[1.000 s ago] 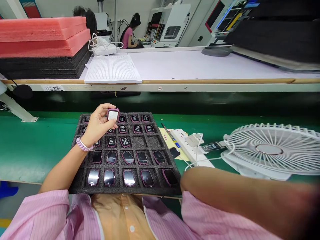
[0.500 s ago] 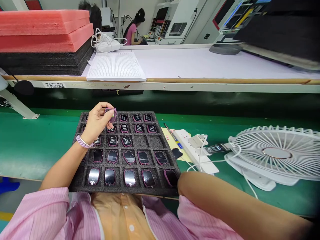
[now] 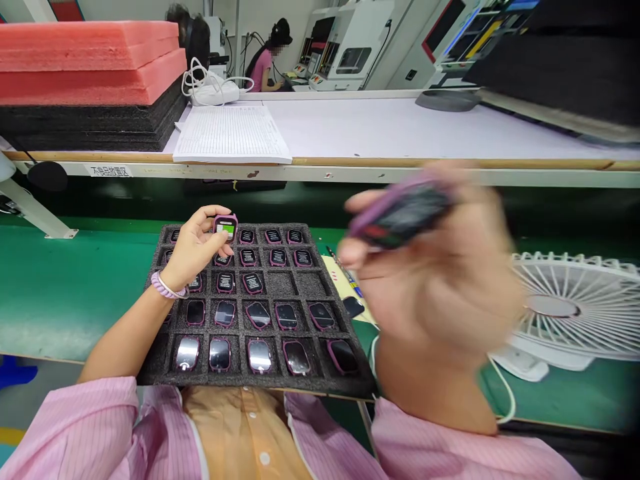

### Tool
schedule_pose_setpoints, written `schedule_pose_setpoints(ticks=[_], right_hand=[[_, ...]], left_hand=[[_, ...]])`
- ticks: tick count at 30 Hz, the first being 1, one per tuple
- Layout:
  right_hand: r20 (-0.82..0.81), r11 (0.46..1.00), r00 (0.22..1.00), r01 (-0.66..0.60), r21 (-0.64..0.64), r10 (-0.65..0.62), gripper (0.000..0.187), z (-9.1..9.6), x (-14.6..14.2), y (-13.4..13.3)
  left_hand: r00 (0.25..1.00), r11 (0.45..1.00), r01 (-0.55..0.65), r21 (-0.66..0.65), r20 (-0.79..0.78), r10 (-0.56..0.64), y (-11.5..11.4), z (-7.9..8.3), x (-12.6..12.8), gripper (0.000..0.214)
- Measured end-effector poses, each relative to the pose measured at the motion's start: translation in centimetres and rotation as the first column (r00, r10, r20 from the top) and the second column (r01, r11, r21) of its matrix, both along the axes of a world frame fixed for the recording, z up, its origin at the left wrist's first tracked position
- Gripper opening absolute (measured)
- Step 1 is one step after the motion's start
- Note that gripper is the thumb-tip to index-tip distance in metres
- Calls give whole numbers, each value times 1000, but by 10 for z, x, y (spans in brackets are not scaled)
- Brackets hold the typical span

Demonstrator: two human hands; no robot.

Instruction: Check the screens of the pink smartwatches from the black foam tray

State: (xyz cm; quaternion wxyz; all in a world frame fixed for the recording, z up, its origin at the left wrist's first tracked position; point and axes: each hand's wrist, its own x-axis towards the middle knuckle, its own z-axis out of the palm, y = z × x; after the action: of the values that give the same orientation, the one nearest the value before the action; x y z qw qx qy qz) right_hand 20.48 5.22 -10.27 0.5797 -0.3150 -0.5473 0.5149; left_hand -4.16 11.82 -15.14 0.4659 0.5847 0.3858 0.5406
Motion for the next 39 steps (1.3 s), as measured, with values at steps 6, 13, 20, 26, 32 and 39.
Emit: schedule_pose_setpoints(ticks=[6, 13, 20, 26, 32, 39], right_hand=[[-258, 963, 952, -211, -165, 164, 30, -48, -20, 31], [-255, 946, 951, -234, -225, 175, 36, -67, -26, 36], [-278, 939, 942, -254, -231, 187, 39, -66, -26, 38], [-273, 918, 937, -291, -269, 217, 40, -77, -30, 43], [-302, 882, 921, -343, -322, 248, 41, -87, -36, 45], [-306, 880, 918, -349, -322, 252, 39, -88, -35, 45]], left_hand=[[998, 998, -32, -55, 57, 35, -1, 1, -1, 34], [1000, 999, 17, -50, 24, -15, -5, 4, 2, 42], [999, 1000, -10, 1, -37, 10, -4, 3, 3, 38], [1000, 999, 25, -45, -4, -25, -2, 0, 0, 39], [1000, 997, 8, -73, -3, -9, -2, 0, 2, 41], [1000, 999, 28, -45, -3, -28, -2, 0, 1, 46]])
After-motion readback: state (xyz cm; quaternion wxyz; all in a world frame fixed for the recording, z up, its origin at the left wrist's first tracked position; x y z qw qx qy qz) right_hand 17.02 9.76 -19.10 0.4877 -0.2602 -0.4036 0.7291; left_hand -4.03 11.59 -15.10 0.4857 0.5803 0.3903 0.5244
